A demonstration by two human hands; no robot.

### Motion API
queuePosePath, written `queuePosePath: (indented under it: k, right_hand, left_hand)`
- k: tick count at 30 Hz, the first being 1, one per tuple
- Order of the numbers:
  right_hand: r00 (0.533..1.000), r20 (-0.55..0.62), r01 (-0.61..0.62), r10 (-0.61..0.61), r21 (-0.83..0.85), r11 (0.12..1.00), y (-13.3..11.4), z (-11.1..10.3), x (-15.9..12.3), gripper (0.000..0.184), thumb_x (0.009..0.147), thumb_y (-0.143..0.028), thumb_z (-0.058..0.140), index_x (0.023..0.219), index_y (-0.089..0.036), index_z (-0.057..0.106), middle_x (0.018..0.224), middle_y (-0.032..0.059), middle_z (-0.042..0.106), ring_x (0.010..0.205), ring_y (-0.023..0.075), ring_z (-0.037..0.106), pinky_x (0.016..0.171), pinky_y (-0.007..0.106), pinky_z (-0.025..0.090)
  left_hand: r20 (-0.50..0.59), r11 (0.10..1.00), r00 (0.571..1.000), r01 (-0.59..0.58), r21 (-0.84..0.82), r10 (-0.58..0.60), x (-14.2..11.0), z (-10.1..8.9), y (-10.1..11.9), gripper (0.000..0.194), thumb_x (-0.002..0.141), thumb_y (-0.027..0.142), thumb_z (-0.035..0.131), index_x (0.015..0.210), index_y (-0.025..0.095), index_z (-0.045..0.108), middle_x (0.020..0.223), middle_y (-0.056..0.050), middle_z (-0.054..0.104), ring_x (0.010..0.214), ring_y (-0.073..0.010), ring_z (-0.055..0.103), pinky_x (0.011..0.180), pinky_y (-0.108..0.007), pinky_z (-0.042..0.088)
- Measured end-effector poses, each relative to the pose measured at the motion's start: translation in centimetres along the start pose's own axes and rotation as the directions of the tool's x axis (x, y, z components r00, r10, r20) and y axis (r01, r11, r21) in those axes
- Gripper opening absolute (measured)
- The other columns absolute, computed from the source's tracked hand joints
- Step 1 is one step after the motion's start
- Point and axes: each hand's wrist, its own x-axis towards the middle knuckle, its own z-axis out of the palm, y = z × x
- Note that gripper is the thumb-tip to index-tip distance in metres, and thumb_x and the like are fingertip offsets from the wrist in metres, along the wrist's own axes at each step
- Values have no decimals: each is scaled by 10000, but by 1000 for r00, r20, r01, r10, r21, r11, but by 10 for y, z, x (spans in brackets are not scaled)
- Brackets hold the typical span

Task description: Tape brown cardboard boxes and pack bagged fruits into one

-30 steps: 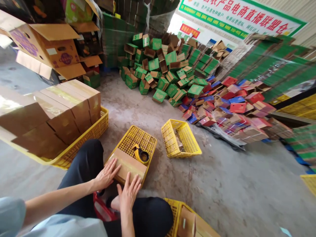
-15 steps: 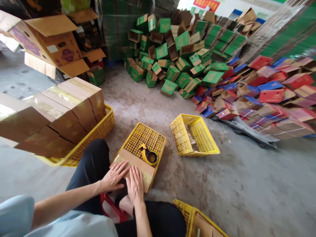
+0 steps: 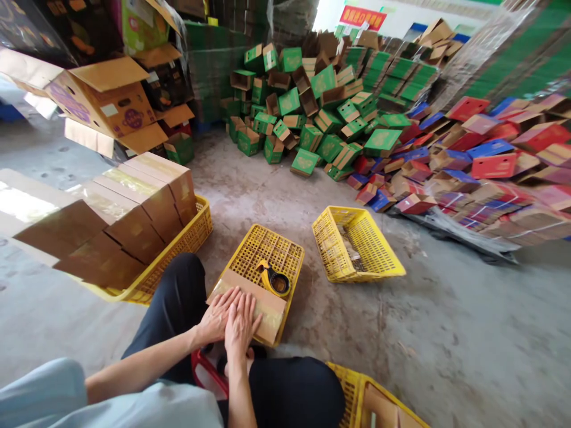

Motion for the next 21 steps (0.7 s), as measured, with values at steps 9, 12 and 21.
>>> queuePosePath:
  k: [9,12,21]
  right_hand:
    - [999,27,31,-30,-30,999,4,-15,0,646,1084,-553,160,1621,-236,327,1671,97,331,1561,284,276,1243,594,185]
    - [999,47,-25,27,-54,998,12,-21,-1,631,1088,-530,136,1620,-251,327,1678,70,317,1569,269,256,1242,586,198]
    - [982,12,-187,188,-73,980,55,-29,-8,716,1061,-593,72,1626,-228,319,1686,76,301,1572,278,244,1243,599,200]
  left_hand:
    - [-159,997,986,53,49,-44,2,1,-14,730,990,516,503,1606,149,366,1678,-117,309,1554,-323,286,1263,-506,237]
    - [-203,996,978,70,63,-56,2,1,-22,749,1021,605,421,1605,141,359,1652,-133,359,1530,-315,346,1235,-525,304]
    - [-285,986,949,158,55,-136,4,4,-35,625,1082,516,313,1635,224,287,1636,-118,385,1504,-278,402,1207,-576,341]
